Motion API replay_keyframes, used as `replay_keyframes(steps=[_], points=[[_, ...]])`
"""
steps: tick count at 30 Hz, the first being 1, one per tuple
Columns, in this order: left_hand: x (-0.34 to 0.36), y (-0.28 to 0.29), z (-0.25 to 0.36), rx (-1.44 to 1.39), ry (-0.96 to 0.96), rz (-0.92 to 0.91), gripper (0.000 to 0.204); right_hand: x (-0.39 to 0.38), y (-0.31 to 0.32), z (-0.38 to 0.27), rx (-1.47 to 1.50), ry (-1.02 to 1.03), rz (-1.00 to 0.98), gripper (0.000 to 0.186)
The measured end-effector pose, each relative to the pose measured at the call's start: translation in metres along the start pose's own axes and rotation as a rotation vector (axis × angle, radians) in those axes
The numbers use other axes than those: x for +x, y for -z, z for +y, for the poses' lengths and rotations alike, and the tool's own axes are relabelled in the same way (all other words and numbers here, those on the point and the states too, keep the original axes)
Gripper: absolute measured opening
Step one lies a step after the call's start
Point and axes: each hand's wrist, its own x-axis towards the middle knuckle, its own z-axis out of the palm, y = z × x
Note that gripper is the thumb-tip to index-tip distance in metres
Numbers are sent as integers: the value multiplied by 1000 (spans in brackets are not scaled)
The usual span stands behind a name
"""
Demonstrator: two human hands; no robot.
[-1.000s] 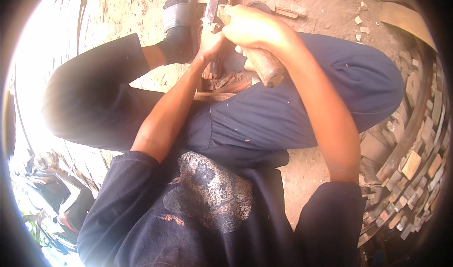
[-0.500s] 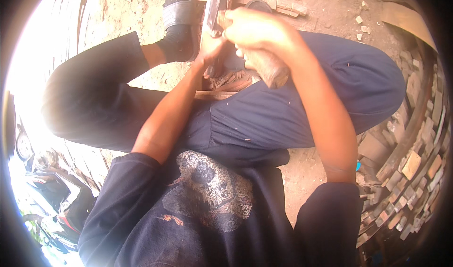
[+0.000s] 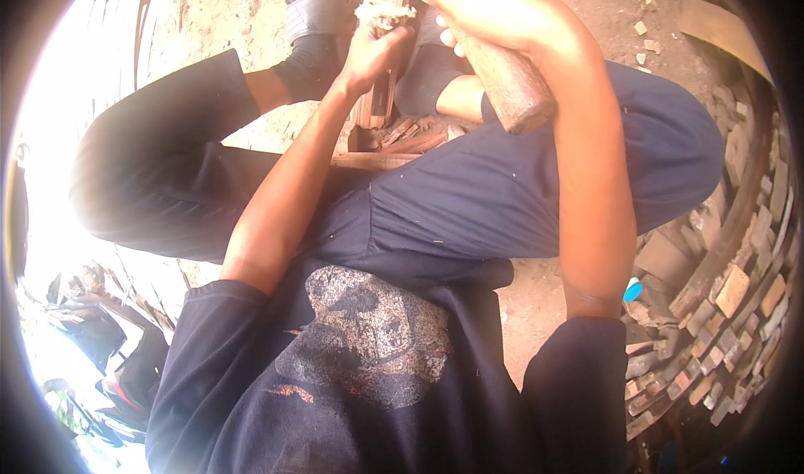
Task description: The person sits on the ground and uses a chisel and mallet to carve a piece of wood. They repeatedly strike the chisel to remove wood chips and shape the wood.
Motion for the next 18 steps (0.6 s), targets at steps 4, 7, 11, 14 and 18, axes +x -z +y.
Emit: replay_keyframes(steps=[4,7,11,14,18], points=[[-9,-2,-8,149,-189,-19,13,-4,2,6,10,-1,0,46],[-12,-7,7,238,113,-146,19,-7,2,11,-17,-79,8,47],[-10,-10,-19,271,-220,-64,22,3,-4,17,-99,-97,16,50],[-10,-15,-27,187,-213,-55,22,4,-3,22,-128,-72,25,51],[-19,-26,-14,295,-68,-82,23,-4,3,19,-231,-26,26,51]])
